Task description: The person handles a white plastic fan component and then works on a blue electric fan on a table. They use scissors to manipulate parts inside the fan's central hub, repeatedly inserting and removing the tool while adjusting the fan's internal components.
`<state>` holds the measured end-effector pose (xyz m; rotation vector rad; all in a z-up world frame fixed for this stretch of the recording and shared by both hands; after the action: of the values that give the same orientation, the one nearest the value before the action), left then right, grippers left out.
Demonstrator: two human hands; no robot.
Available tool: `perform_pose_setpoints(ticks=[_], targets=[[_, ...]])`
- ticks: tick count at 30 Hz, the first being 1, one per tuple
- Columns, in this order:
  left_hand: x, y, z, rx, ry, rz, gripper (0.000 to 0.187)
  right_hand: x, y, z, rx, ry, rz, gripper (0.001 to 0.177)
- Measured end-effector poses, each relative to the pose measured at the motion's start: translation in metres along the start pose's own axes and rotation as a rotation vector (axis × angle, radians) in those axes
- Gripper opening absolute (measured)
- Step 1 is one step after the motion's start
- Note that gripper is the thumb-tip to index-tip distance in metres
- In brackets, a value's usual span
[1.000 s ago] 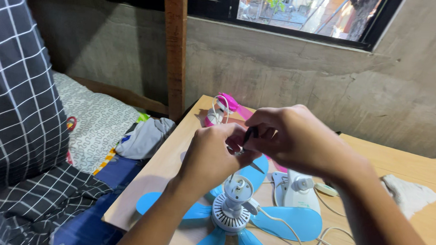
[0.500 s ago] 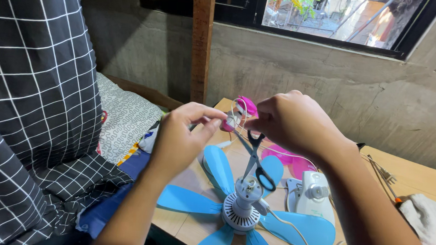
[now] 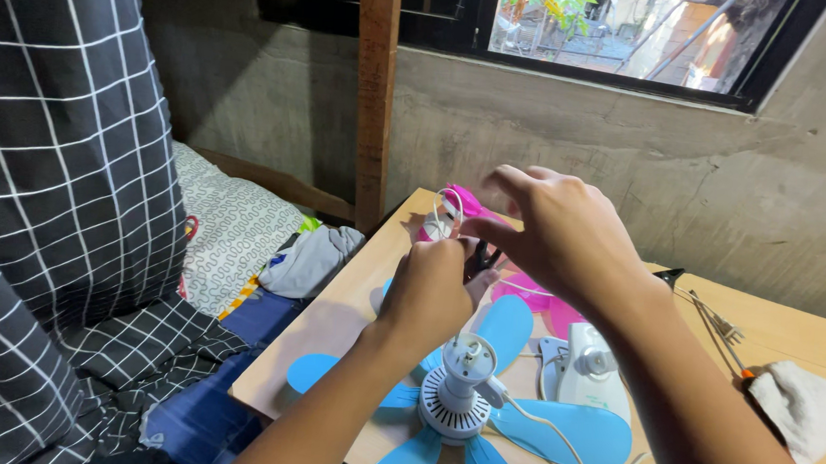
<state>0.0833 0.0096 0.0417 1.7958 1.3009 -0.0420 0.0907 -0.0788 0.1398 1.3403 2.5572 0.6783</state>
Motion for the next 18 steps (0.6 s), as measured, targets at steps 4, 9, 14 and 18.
perform_pose_setpoints(ticks=[4, 9, 14, 18], targets=[[0.018, 0.007, 0.014, 0.043, -0.378, 0.042, 0.023, 0.013, -0.016, -0.014, 0.072, 0.348, -0.302, 0.018], [0.037, 0.002, 0.050, 0.470, -0.946, -0.093, 0.026, 0.008, -0.021, -0.017, 0.185, 0.437, -0.357, 0.037], [0.008, 0.016, 0.023, 0.416, -0.924, 0.192, 0.038, -0.010, -0.013, -0.006, 0.214, 0.154, -0.161, 0.018], [0.005, 0.015, -0.021, 0.213, -0.714, 0.076, 0.042, -0.006, -0.017, -0.012, 0.117, 0.253, -0.224, 0.011]])
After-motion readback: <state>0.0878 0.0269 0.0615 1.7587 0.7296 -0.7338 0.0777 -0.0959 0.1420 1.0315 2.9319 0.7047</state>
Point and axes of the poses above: each hand's wrist, its own y-axis towards the middle knuckle, its own z-axis out of the palm, x = y × z, the point moved 9 cm from there along y, towards the middle knuckle, and after that the axes turned 11 degrees about z, right-handed, at the moved point
